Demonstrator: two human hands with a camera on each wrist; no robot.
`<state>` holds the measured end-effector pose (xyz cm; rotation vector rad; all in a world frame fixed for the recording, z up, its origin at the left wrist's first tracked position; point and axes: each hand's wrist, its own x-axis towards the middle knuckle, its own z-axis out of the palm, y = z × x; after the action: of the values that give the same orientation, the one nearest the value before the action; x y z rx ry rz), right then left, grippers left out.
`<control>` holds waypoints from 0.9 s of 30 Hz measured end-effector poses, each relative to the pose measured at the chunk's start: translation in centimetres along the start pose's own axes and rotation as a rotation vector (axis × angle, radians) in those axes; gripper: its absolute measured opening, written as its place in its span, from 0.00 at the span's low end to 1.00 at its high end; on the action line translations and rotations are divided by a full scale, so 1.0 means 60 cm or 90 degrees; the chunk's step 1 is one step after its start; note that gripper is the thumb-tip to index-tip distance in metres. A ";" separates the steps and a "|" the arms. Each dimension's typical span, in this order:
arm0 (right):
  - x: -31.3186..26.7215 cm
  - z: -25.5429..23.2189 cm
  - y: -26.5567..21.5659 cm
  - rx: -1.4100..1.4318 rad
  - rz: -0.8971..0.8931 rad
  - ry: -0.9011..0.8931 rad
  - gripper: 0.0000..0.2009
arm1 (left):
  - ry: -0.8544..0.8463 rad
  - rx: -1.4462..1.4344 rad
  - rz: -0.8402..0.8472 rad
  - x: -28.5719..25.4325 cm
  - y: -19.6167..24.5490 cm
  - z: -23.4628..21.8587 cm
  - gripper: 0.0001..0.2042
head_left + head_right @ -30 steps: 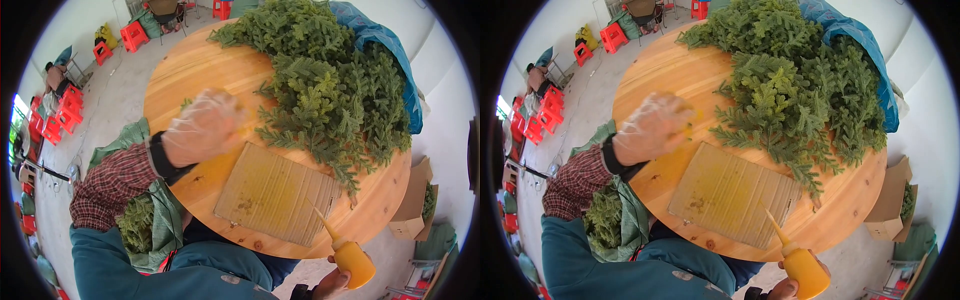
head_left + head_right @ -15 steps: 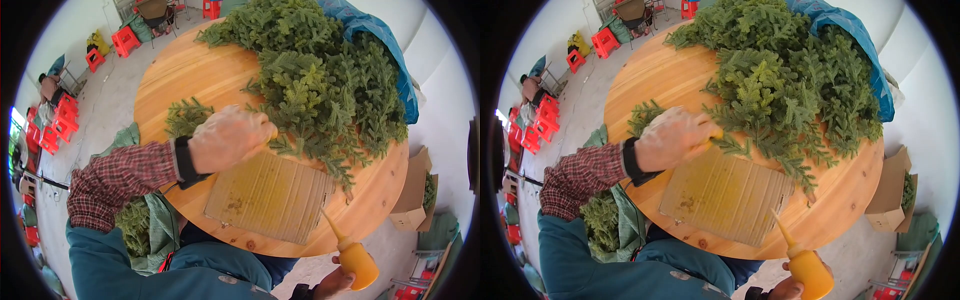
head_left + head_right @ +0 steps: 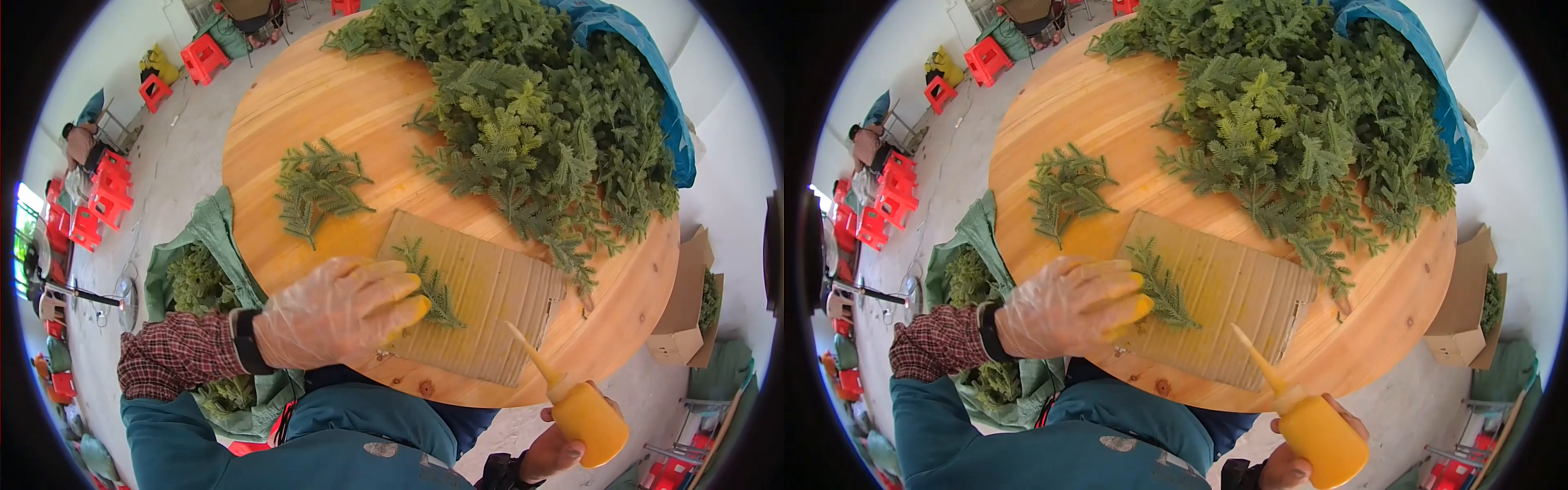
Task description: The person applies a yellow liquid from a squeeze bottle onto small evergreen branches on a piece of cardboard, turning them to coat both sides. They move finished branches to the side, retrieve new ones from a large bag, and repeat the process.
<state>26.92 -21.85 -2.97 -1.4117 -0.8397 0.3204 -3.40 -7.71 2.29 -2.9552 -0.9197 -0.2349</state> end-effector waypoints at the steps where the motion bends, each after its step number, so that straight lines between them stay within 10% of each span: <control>1: -0.001 0.002 0.003 -0.001 -0.001 -0.004 0.49 | 0.001 -0.013 -0.005 0.005 0.008 0.008 0.26; 8: -0.008 0.054 0.002 -0.116 -0.126 -0.187 0.49 | -0.014 -0.026 0.007 0.009 0.007 0.046 0.24; 27: -0.002 0.123 0.006 0.031 -0.079 -0.198 0.46 | -0.032 -0.059 0.002 0.006 -0.002 0.046 0.26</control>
<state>21.91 -16.44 -3.79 -1.2757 -1.1603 0.4701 -2.79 -7.16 -0.40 -3.0604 -0.9348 -0.2100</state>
